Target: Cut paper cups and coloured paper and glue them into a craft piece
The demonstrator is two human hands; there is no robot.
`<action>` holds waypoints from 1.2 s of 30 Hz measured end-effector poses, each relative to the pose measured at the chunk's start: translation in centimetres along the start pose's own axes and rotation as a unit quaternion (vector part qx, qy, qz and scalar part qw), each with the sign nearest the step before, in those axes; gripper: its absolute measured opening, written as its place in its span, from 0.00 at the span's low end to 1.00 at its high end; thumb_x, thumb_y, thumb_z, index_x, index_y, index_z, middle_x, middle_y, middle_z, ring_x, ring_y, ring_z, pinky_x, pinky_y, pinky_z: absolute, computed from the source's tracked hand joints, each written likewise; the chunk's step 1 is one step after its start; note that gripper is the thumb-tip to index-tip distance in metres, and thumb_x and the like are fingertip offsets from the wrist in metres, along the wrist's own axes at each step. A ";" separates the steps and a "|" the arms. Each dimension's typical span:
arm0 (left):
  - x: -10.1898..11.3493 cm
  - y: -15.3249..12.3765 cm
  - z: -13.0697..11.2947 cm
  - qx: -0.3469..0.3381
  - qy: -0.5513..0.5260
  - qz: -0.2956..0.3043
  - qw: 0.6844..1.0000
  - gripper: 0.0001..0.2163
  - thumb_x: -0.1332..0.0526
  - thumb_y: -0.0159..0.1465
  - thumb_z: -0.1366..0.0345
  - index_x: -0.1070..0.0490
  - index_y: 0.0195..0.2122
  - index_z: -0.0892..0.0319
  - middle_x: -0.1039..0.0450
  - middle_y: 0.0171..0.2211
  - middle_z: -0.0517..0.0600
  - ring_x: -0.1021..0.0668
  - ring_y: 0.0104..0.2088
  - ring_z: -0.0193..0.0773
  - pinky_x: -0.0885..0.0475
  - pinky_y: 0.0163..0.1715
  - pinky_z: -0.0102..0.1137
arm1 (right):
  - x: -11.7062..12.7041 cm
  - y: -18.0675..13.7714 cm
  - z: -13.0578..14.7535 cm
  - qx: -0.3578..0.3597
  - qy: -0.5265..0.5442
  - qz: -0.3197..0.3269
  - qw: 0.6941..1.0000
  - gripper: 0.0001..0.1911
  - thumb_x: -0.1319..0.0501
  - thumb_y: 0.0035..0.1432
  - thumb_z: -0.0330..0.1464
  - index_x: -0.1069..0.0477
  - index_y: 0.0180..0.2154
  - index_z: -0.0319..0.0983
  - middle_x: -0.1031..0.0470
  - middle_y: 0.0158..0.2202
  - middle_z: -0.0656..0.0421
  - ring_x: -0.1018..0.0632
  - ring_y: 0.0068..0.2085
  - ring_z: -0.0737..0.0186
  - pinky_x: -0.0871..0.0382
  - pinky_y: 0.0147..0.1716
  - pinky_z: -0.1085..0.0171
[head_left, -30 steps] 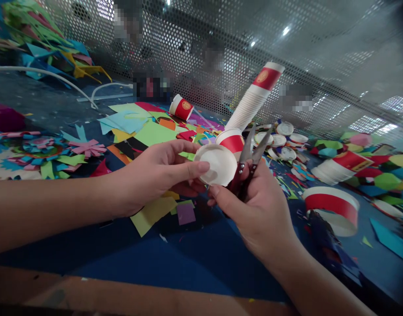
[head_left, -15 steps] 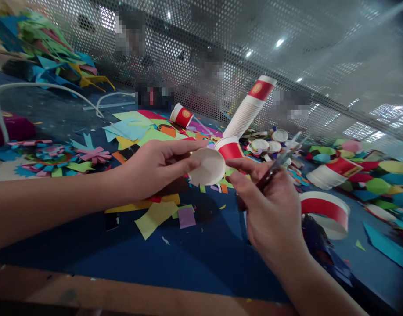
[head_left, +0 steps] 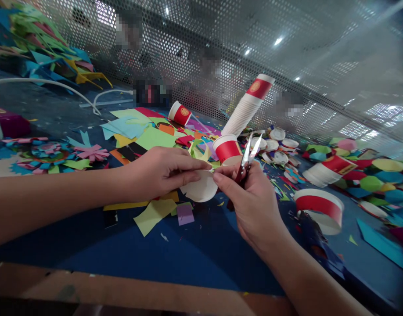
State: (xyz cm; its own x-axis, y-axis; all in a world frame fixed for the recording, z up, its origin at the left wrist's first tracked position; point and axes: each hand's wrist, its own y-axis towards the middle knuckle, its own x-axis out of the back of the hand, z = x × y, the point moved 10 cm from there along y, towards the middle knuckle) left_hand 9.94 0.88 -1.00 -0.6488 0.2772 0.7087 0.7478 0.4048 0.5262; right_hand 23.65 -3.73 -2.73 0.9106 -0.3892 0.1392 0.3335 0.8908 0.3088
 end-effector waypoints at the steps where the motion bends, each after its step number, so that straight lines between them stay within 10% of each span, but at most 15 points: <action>1: 0.0 0.0 -0.1 -0.010 0.005 -0.001 1.000 0.15 0.44 0.68 0.64 0.23 0.52 0.55 0.22 0.36 0.50 0.23 0.33 0.35 0.32 0.34 0.26 | -0.1 -0.1 -0.3 -0.016 0.011 0.002 1.000 0.11 0.29 0.47 0.33 0.31 0.29 0.41 0.28 0.26 0.65 0.29 0.27 0.67 0.33 0.28 0.64; 7: -0.2 -0.4 -1.3 -0.081 0.014 0.000 0.997 0.15 0.45 0.69 0.68 0.23 0.52 0.60 0.24 0.35 0.53 0.24 0.34 0.37 0.32 0.34 0.28 | -1.0 -0.5 -1.5 -0.097 0.061 0.036 0.993 0.14 0.29 0.41 0.32 0.34 0.28 0.41 0.32 0.26 0.65 0.32 0.27 0.68 0.36 0.27 0.65; 16: 0.0 -0.2 0.1 0.031 -0.046 -0.003 0.998 0.15 0.44 0.68 0.63 0.22 0.52 0.57 0.21 0.33 0.50 0.23 0.31 0.36 0.32 0.37 0.28 | -1.4 -0.3 -1.6 -0.084 0.080 0.071 0.991 0.18 0.27 0.46 0.38 0.37 0.28 0.43 0.36 0.27 0.66 0.33 0.28 0.67 0.35 0.29 0.65; 36: 0.1 -0.4 -0.6 0.019 -0.079 0.017 0.997 0.13 0.45 0.68 0.64 0.20 0.44 0.57 0.20 0.36 0.50 0.23 0.28 0.35 0.30 0.35 0.28 | -1.7 -0.6 -1.8 -0.066 0.054 0.136 0.987 0.16 0.31 0.53 0.34 0.40 0.28 0.42 0.39 0.26 0.67 0.37 0.26 0.70 0.38 0.27 0.69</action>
State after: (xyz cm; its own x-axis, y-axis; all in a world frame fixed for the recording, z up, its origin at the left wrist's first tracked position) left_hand 9.69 0.20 -0.83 -0.6400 0.4227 0.6416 0.7653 0.4247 0.4836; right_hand 22.29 -3.17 -4.81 0.9893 -0.1095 0.0965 0.0946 0.9845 0.1474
